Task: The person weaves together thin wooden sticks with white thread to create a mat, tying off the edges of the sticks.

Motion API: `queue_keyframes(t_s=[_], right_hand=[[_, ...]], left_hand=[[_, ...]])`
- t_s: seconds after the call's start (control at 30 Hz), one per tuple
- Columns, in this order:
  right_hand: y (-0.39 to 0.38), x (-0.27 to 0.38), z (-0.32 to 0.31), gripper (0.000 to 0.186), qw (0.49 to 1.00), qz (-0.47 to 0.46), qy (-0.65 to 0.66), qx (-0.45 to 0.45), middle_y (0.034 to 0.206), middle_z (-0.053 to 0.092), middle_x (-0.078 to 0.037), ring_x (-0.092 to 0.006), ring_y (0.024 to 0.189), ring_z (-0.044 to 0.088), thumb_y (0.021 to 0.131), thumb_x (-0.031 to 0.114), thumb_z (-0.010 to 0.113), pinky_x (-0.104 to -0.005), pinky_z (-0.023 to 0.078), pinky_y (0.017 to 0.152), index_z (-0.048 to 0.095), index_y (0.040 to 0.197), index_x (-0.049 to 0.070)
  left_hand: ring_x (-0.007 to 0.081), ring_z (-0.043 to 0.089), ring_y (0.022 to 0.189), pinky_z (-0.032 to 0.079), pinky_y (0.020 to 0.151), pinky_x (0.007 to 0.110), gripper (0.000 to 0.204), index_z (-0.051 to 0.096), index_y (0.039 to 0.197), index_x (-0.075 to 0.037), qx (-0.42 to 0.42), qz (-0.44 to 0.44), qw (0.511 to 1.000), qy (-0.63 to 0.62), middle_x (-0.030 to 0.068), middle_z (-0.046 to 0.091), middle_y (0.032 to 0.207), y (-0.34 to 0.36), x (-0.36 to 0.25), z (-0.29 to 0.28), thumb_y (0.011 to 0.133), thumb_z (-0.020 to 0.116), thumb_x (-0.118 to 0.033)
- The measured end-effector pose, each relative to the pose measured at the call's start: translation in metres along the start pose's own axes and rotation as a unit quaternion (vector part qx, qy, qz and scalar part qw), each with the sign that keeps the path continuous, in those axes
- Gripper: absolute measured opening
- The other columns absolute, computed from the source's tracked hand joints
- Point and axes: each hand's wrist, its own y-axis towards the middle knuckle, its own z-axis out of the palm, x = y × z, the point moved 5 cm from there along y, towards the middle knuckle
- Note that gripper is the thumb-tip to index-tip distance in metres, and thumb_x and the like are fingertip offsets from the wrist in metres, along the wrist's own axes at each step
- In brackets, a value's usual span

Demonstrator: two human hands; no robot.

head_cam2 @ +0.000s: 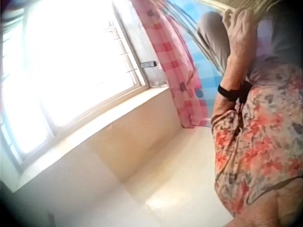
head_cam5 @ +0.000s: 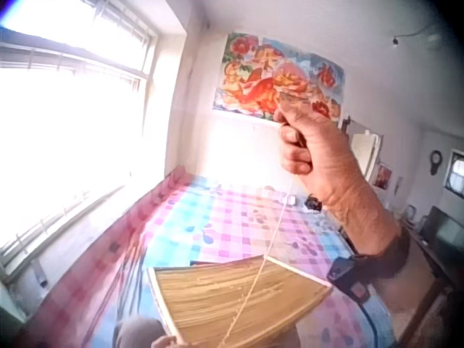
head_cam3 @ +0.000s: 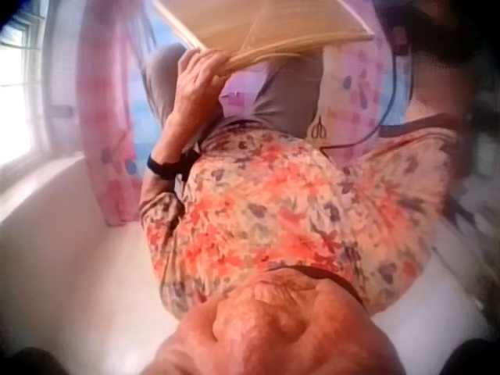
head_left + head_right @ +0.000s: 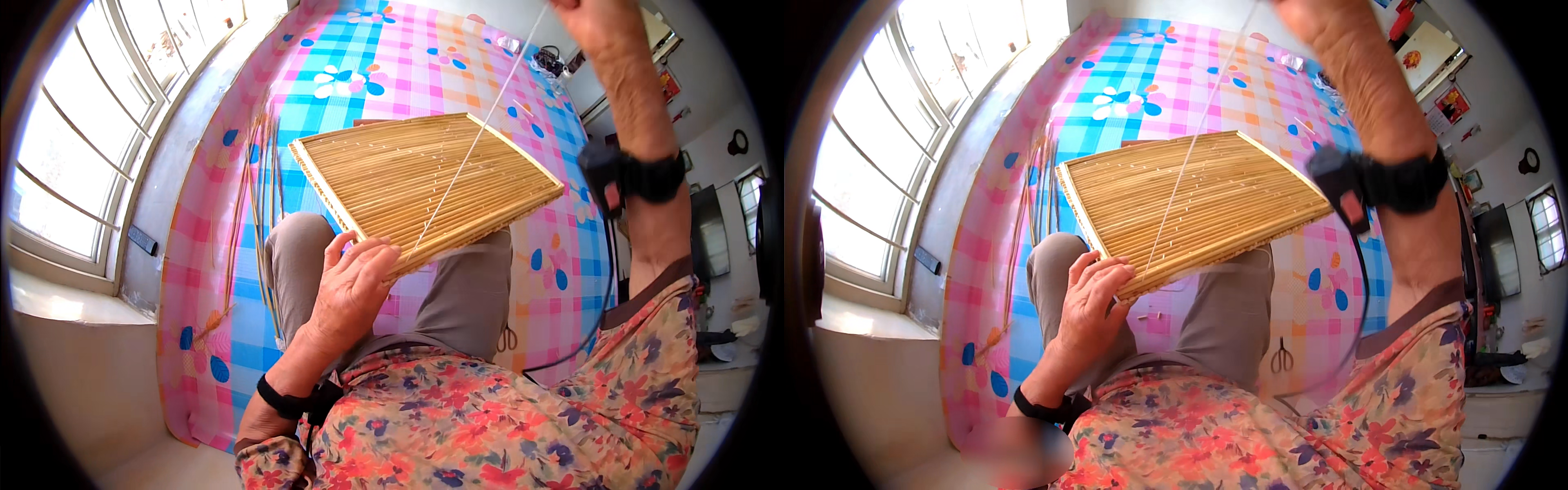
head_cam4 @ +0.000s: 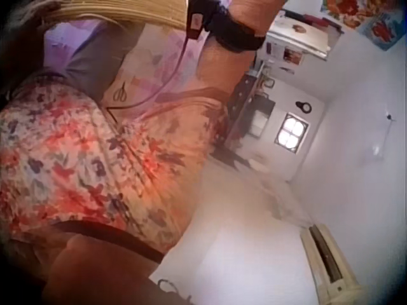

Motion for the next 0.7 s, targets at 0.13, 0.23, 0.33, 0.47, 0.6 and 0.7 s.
queue_keyframes(t_s=[0.13,0.23,0.33,0.47,0.6,0.7], right_hand=[[-0.036,-0.063,0.045,0.014,0.978,0.17,-0.115,0.045,0.064,0.046,0.007,-0.0001,0.051,0.036,0.088,0.021,0.059,-0.0174,0.029,0.044,0.062,0.091,0.008],[-0.097,-0.117,0.095,0.015,0.905,0.29,-0.173,0.259,0.064,0.049,0.005,-0.0044,0.055,0.043,0.08,0.018,0.068,-0.0208,0.035,0.049,0.064,0.089,0.007],[-0.121,-0.136,0.109,0.018,0.894,0.234,-0.22,0.312,0.065,0.052,0.0,-0.0088,0.057,0.048,0.077,0.016,0.069,-0.0244,0.04,0.052,0.064,0.09,0.005],[-0.139,-0.143,0.116,0.022,0.902,0.11,-0.273,0.317,0.076,0.059,-0.011,-0.0266,0.072,0.06,0.076,0.017,0.066,-0.0353,0.049,0.065,0.062,0.093,0.005],[-0.145,-0.139,0.116,0.013,0.882,0.032,-0.338,0.328,0.078,0.055,-0.01,-0.0275,0.072,0.06,0.078,0.014,0.063,-0.0366,0.05,0.065,0.059,0.086,0.004],[-0.144,-0.138,0.121,0.01,0.83,-0.009,-0.426,0.359,0.075,0.052,-0.009,-0.0272,0.072,0.059,0.08,0.013,0.061,-0.0373,0.05,0.064,0.056,0.081,0.004]], left_hand=[[0.0273,0.058,0.103,0.038,0.096,0.047,0.048,0.051,0.11,-0.004,0.009,-0.044,0.999,0.003,0.0091,0.062,0.102,-0.018,0.012,-0.004,0.065,0.066,0.004],[0.0277,0.058,0.103,0.038,0.096,0.047,0.052,0.051,0.111,-0.004,-0.003,-0.046,0.999,-0.011,0.0091,0.061,0.104,-0.016,0.012,-0.002,0.063,0.067,0.005],[0.028,0.058,0.102,0.038,0.096,0.047,0.057,0.05,0.113,-0.004,-0.032,-0.066,0.997,-0.038,0.0099,0.06,0.106,-0.02,0.014,-0.005,0.061,0.069,0.006],[0.0318,0.047,0.117,0.039,0.097,0.044,0.06,0.048,0.113,-0.006,-0.043,-0.165,0.984,-0.057,0.0139,0.053,0.118,-0.022,0.017,-0.008,0.06,0.073,0.004],[0.0346,0.043,0.121,0.04,0.098,0.041,0.058,0.049,0.11,-0.004,-0.009,-0.138,0.99,-0.028,0.0122,0.051,0.121,-0.022,0.022,-0.009,0.059,0.076,0.002],[0.0345,0.043,0.121,0.041,0.097,0.04,0.054,0.05,0.107,-0.004,0.014,-0.138,0.989,-0.047,0.0128,0.052,0.12,-0.019,0.025,-0.004,0.059,0.076,0.002]])
